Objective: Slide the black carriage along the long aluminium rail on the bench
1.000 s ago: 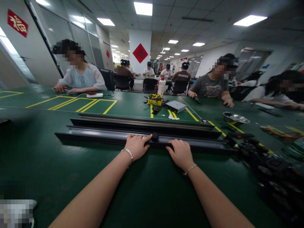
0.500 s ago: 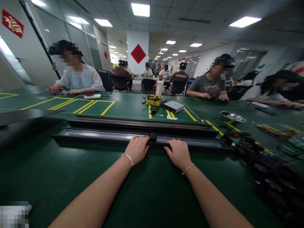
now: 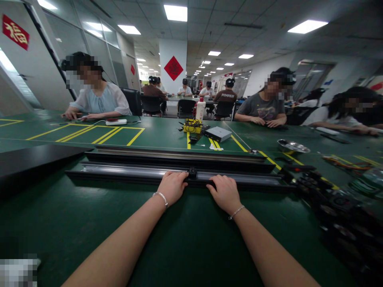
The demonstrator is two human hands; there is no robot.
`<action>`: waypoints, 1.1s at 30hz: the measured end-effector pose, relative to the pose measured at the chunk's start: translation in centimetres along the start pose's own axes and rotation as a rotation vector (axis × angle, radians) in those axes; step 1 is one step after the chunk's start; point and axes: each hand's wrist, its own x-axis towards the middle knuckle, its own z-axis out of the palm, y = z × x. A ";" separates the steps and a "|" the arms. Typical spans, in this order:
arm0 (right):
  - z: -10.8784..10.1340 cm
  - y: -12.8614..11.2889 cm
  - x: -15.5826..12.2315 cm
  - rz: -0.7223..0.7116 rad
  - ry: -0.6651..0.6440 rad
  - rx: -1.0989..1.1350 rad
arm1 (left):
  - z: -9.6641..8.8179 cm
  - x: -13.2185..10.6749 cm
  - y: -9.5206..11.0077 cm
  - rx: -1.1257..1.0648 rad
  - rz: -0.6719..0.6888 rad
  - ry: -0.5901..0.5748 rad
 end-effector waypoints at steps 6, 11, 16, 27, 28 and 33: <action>-0.1 0.0 0.0 -0.007 -0.005 0.000 | 0.0 0.1 0.0 -0.020 -0.010 0.001; 0.0 0.0 0.0 -0.005 -0.001 -0.003 | 0.0 0.1 -0.1 -0.031 -0.012 -0.001; 0.0 0.0 0.0 -0.003 -0.005 -0.011 | -0.1 0.2 -0.1 -0.035 -0.017 -0.009; -0.3 -0.1 0.0 0.006 -0.023 -0.023 | 0.0 -0.3 0.9 0.061 -0.039 0.002; -0.3 -0.1 0.0 0.008 -0.028 -0.024 | 0.0 -0.3 0.9 0.073 -0.034 -0.007; -0.1 -0.1 0.0 0.002 -0.022 -0.012 | 0.1 -0.2 0.7 0.110 -0.007 -0.037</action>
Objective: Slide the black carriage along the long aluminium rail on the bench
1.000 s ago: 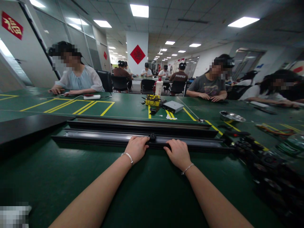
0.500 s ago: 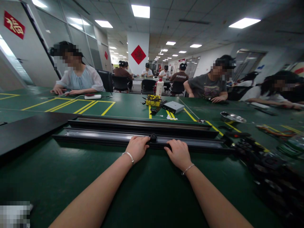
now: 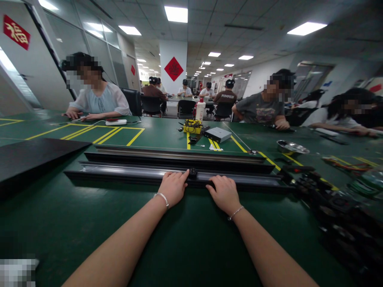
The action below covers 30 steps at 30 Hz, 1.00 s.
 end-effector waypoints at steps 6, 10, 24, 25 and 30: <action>0.1 0.1 0.0 -0.007 0.011 0.003 | -0.1 0.1 0.1 0.010 -0.010 -0.019; 0.1 0.1 0.0 -0.002 0.003 -0.005 | -0.2 0.2 0.1 0.014 -0.022 -0.032; 0.1 0.0 0.0 -0.002 0.013 -0.033 | -0.2 0.4 0.4 0.030 -0.081 -0.069; 0.1 0.0 0.0 -0.003 0.016 -0.033 | -0.2 0.3 0.5 0.036 -0.081 -0.059; 0.2 0.0 -0.1 -0.009 0.026 -0.026 | -0.2 0.3 1.7 0.072 -0.080 -0.009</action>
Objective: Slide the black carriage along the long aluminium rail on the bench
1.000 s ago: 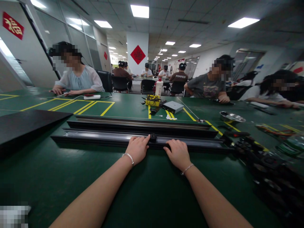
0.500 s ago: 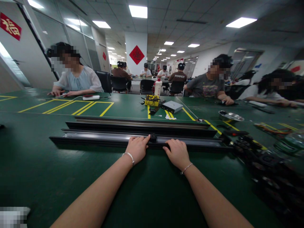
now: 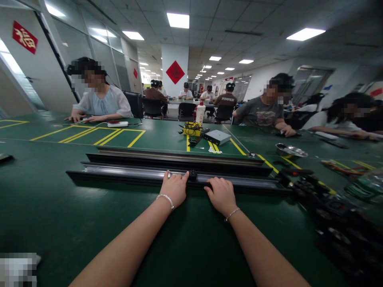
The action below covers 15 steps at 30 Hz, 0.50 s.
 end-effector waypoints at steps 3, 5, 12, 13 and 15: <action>0.0 0.0 0.0 -0.001 -0.003 -0.017 | 0.2 0.1 0.8 0.006 -0.040 0.022; 0.0 -0.1 0.0 -0.002 -0.004 -0.015 | 0.4 0.2 0.9 -0.007 -0.063 0.027; -0.3 -0.2 0.0 0.003 -0.001 0.024 | 0.5 0.7 -0.4 -0.022 -0.009 -0.010; -0.3 -0.2 0.0 0.005 0.001 0.030 | 0.4 0.7 -0.5 -0.018 -0.007 -0.011; -0.2 -0.2 0.0 0.010 0.007 0.042 | 0.5 0.7 -0.5 -0.014 0.001 -0.008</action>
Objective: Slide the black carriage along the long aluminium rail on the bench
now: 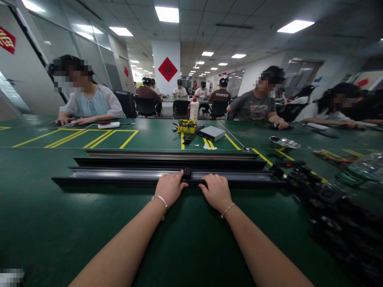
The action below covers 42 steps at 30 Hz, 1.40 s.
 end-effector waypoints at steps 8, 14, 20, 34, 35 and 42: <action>0.0 0.0 0.0 0.002 0.007 0.013 | 0.0 0.0 0.0 -0.010 0.013 0.010; 0.0 0.0 0.0 0.009 -0.001 0.010 | -0.1 0.1 0.1 -0.005 -0.007 -0.013; 0.1 0.0 0.1 0.003 -0.004 0.006 | 0.0 0.2 0.2 -0.001 -0.007 -0.017; 0.1 0.0 0.0 -0.001 0.009 0.017 | 0.0 0.2 0.2 -0.030 0.002 -0.004; 0.1 0.0 0.0 -0.001 0.010 0.017 | 0.0 0.2 0.2 -0.034 0.002 -0.006; 0.1 0.0 0.0 0.008 0.000 0.018 | 0.1 0.3 0.1 -0.034 0.007 -0.008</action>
